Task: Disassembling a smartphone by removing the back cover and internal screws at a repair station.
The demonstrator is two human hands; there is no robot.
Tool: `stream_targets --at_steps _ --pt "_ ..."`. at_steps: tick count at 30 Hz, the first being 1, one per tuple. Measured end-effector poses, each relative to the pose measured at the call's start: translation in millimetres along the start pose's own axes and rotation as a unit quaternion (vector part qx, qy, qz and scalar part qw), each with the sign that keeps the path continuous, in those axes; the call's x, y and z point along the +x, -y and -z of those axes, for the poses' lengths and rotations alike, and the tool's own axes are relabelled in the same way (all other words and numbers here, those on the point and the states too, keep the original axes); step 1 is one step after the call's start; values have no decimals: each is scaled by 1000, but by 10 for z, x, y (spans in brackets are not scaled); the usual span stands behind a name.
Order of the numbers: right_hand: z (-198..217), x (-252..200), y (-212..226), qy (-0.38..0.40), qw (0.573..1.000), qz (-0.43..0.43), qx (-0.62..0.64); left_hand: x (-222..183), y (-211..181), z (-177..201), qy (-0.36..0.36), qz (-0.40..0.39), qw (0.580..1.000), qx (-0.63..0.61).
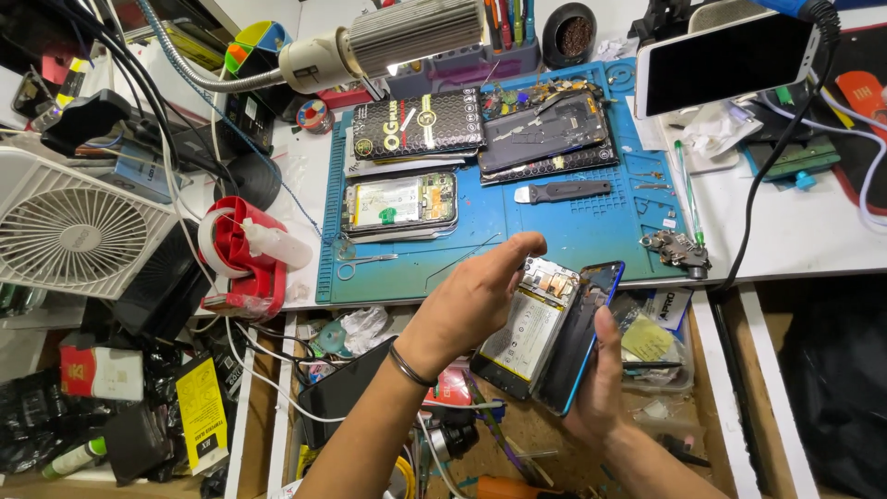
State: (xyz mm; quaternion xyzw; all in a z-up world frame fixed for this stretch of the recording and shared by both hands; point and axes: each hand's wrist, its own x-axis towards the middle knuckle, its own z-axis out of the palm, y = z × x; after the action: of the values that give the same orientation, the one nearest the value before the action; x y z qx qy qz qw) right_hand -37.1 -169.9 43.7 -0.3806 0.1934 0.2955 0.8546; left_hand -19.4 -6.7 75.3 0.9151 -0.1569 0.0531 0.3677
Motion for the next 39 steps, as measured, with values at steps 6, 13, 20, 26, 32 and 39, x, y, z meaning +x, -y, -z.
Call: stream_targets --at_steps 6,13,20,26,32,39 --pt "-146 -89 104 -12 1000 -28 -3 58 164 34 -57 41 994 79" --pt "69 37 -61 35 999 4 -6 38 87 84 -18 -40 998 43" --pt "-200 -123 109 -22 999 -22 6 53 60 94 10 -33 999 -41" --pt "-230 -111 119 -14 1000 -21 8 83 398 -107 -180 -53 962 197" --pt "-209 -116 108 -18 999 -37 1 38 256 32 -111 -29 986 119" --pt "-134 -62 48 -11 1000 -9 2 33 233 30 8 -31 999 -36"
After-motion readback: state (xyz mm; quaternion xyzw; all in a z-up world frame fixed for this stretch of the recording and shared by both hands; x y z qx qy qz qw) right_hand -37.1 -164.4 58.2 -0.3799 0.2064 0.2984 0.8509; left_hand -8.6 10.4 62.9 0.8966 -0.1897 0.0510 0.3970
